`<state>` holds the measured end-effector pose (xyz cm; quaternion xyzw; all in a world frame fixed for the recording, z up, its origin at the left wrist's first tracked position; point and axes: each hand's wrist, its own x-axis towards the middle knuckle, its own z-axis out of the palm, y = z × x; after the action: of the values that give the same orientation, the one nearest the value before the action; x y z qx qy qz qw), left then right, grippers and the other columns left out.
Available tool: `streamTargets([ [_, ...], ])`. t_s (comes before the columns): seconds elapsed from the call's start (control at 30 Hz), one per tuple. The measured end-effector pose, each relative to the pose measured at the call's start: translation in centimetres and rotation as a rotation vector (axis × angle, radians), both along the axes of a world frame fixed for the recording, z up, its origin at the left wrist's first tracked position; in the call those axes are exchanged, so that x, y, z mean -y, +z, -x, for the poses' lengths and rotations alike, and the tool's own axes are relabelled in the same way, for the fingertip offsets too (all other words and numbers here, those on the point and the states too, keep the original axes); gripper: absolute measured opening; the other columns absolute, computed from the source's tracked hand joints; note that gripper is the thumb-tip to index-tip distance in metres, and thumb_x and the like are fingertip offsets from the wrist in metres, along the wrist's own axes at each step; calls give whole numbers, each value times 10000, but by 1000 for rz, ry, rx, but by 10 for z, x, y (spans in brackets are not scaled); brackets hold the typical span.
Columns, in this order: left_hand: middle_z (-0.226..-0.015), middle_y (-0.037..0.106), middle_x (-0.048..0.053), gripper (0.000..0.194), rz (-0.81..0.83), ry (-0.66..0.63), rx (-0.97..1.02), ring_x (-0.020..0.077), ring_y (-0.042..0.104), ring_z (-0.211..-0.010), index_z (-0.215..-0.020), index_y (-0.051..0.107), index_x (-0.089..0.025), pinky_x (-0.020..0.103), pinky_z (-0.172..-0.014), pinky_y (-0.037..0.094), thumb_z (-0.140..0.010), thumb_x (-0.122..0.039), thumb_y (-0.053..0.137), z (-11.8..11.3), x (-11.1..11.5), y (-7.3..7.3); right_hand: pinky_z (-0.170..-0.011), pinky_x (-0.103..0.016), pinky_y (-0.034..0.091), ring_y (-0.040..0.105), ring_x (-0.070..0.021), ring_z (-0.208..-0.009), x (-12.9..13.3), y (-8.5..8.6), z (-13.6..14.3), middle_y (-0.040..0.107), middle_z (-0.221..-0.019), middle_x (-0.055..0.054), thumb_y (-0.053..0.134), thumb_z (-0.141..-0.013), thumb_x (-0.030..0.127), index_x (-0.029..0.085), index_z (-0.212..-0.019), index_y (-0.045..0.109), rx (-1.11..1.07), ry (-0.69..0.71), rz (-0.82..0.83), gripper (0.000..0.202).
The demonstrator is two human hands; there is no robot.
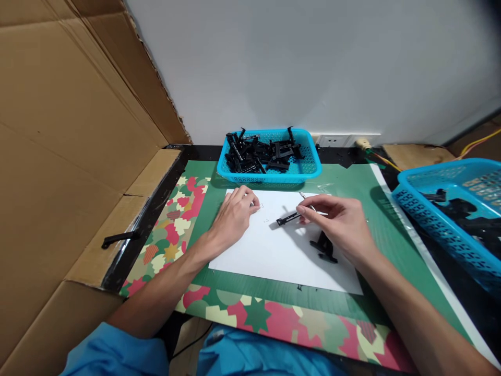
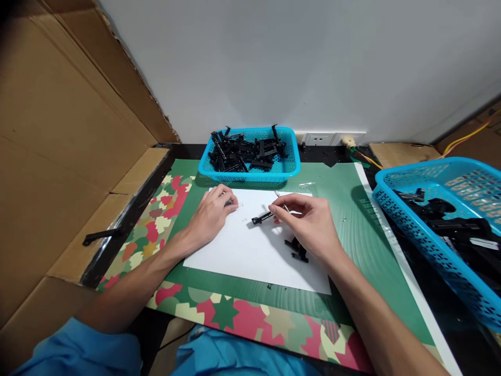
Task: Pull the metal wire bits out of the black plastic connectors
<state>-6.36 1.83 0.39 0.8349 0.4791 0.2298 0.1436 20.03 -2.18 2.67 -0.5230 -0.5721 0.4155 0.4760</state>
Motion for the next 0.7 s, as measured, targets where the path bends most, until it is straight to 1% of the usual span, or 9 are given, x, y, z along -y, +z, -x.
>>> streamTargets([
  [0.1, -1123, 662, 58, 105, -43, -4, 10, 239, 611, -1055, -995, 619, -201, 428, -982, 423, -1051, -129, 567, 0, 2, 4, -661, -329, 632, 729, -208, -678, 0, 1, 0, 793, -811, -71, 889, -831, 459, 205, -875, 827, 12, -4, 2, 266],
  [0.17, -1078, 675, 48, 104, 7, -20, 125, 216, 620, -1000, -997, 612, -203, 405, -951, 441, -1057, -139, 555, -1, 4, 7, -671, -331, 631, 732, -210, -689, 0, 0, 0, 797, -826, -72, 884, -837, 469, 209, -885, 829, 12, -2, 4, 270],
  [0.2, -1044, 683, 42, 96, 71, -33, 219, 201, 626, -955, -999, 610, -203, 384, -917, 459, -1062, -160, 552, -3, 5, 7, -675, -333, 630, 733, -211, -693, 0, -1, -1, 798, -835, -72, 879, -842, 475, 212, -891, 829, 9, 0, 4, 272],
  [0.3, -928, 694, 29, 78, 340, -76, 541, 162, 633, -820, -1021, 610, -198, 312, -765, 494, -1064, -253, 574, -8, 9, 9, -663, -343, 622, 729, -214, -684, 0, -2, -1, 797, -836, -74, 869, -851, 488, 216, -905, 829, -3, -3, -1, 280],
  [0.37, -880, 694, 30, 118, 466, -92, 679, 152, 642, -791, -1016, 622, -184, 284, -718, 500, -1042, -299, 618, -12, 11, 9, -651, -348, 616, 726, -215, -667, 0, -3, -1, 792, -818, -72, 875, -846, 486, 217, -908, 828, -9, -12, 0, 279],
  [0.43, -862, 700, 37, 168, 526, -93, 728, 148, 655, -790, -995, 645, -170, 271, -711, 508, -1012, -335, 669, -16, 14, 9, -639, -344, 607, 725, -213, -657, 0, -2, -1, 788, -802, -67, 878, -845, 479, 220, -907, 829, -11, -28, 3, 270],
  [0.53, -870, 718, 49, 234, 597, -103, 741, 139, 652, -753, -989, 670, -162, 251, -653, 505, -981, -391, 716, -18, 16, 9, -620, -332, 593, 720, -204, -646, 0, -2, 0, 785, -796, -60, 884, -843, 458, 226, -900, 829, -21, -42, -6, 245],
  [0.6, -891, 724, 53, 256, 611, -108, 751, 129, 644, -718, -985, 683, -161, 245, -620, 509, -966, -410, 738, -19, 17, 10, -617, -328, 589, 714, -196, -641, 0, -1, 0, 784, -799, -55, 890, -841, 436, 230, -896, 828, -30, -42, -19, 222],
  [0.7, -946, 734, 63, 257, 590, -105, 765, 117, 664, -689, -973, 707, -154, 250, -618, 533, -954, -405, 758, -18, 18, 10, -616, -322, 588, 707, -186, -637, 0, -1, 0, 784, -811, -51, 890, -846, 409, 234, -889, 829, -39, -47, -37, 190],
])
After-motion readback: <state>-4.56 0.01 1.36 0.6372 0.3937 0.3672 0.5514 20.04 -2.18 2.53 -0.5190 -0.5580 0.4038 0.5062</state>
